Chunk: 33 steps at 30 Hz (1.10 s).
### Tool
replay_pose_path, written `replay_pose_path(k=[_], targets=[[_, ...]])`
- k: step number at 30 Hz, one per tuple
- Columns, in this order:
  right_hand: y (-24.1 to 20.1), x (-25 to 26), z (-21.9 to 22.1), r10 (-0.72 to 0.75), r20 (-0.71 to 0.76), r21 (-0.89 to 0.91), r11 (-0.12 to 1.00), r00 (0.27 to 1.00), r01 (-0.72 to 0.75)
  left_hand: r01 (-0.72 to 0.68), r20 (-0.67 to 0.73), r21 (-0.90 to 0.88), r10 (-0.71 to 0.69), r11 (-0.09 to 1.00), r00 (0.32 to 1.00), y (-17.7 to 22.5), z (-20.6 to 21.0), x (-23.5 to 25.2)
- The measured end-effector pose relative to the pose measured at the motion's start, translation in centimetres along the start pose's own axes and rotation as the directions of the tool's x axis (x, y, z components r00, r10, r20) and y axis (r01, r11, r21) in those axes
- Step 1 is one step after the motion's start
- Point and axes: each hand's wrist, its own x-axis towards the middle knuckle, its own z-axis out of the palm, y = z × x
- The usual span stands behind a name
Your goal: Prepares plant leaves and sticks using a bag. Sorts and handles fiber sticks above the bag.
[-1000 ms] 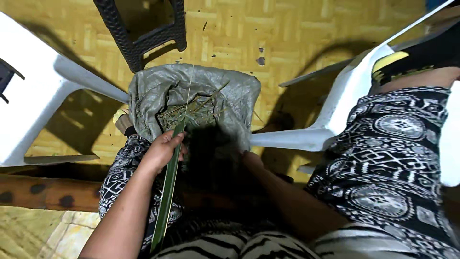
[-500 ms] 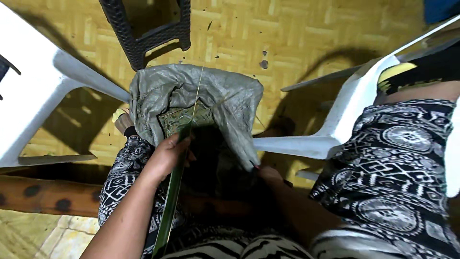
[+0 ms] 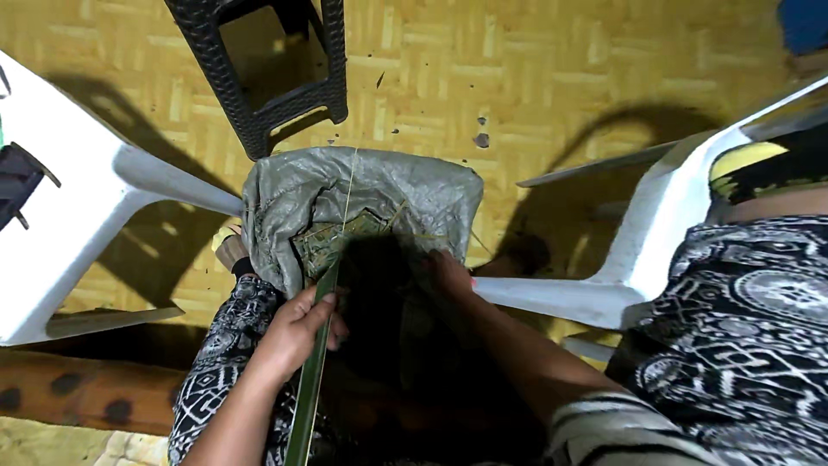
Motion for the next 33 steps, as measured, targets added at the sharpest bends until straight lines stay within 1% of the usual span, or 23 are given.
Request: replay_pose_path(k=[3,5,6,9,11,13,15,19,21,23,25,26,29,30,31,33], targets=[[-2.2,5.0,0.1,-0.235,-0.006,-0.133,0.963,0.972,0.232,0.008,-0.009,0.015,-0.008,1.0,1.0,0.1,0.3,0.2],[-3.9,7.9,0.5,-0.327,0.042,-0.216,0.92,0.944,0.328,0.011,-0.016,0.008,-0.011,1.0,1.0,0.0,0.4,0.4],[-4.9,8.8,0.6,-0.349,0.084,-0.232,0.904,0.933,0.359,0.016,-0.023,0.004,-0.016,1.0,1.0,0.0,0.5,0.4],[-8.0,10.4,1.0,-0.336,0.227,-0.274,0.879,0.914,0.391,0.042,-0.032,0.002,-0.042,0.999,0.999,-0.1,0.7,0.6],[-8.9,11.2,1.6,-0.307,0.288,-0.263,0.885,0.907,0.384,0.054,-0.026,0.006,-0.053,0.999,0.998,-0.2,0.9,0.6],[-8.8,12.0,2.6,-0.274,0.325,-0.275,0.888,0.905,0.367,0.051,-0.016,0.001,-0.051,0.999,0.999,-0.5,1.0,0.6],[-8.3,12.4,3.3,-0.234,0.32,-0.307,0.891,0.918,0.334,0.044,-0.017,-0.006,-0.044,0.999,0.999,-0.7,0.9,0.6],[-8.1,11.1,3.1,-0.161,0.228,-0.248,0.944,0.96,0.217,0.036,-0.023,-0.033,-0.037,0.999,0.999,-0.8,0.9,0.5],[-9.1,9.4,2.6,-0.096,0.206,-0.23,0.963,0.974,0.144,0.038,-0.02,-0.035,-0.039,0.999,0.999,-0.8,0.9,0.4],[-10.0,7.0,2.4,-0.066,0.214,-0.245,0.962,0.975,0.119,0.039,-0.019,-0.03,-0.039,0.999,0.999,-0.7,0.9,0.4],[-10.3,3.8,2.5,-0.081,0.261,-0.219,0.965,0.962,0.141,0.047,-0.018,-0.019,-0.047,0.999,0.999,-0.6,1.0,0.4],[-10.3,2.1,2.5,-0.101,0.31,-0.188,0.968,0.946,0.165,0.051,-0.016,-0.012,-0.052,0.999,0.999,-0.6,1.1,0.4],[-9.6,-0.8,4.9,-0.221,0.461,0.006,0.969,0.86,0.246,0.05,-0.015,0.02,-0.05,0.999,0.999,-0.6,1.2,0.5],[-9.4,-1.1,6.2,-0.25,0.481,0.058,0.965,0.84,0.254,0.05,-0.014,0.025,-0.049,0.998,0.999,-0.7,1.3,0.6],[-9.3,-1.1,7.1,-0.264,0.482,0.09,0.963,0.835,0.253,0.052,-0.012,0.026,-0.051,0.998,0.999,-0.7,1.3,0.6],[-8.9,-0.3,7.8,-0.252,0.421,0.098,0.968,0.871,0.233,0.064,-0.009,0.03,-0.064,0.997,0.998,-0.8,1.2,0.6]])
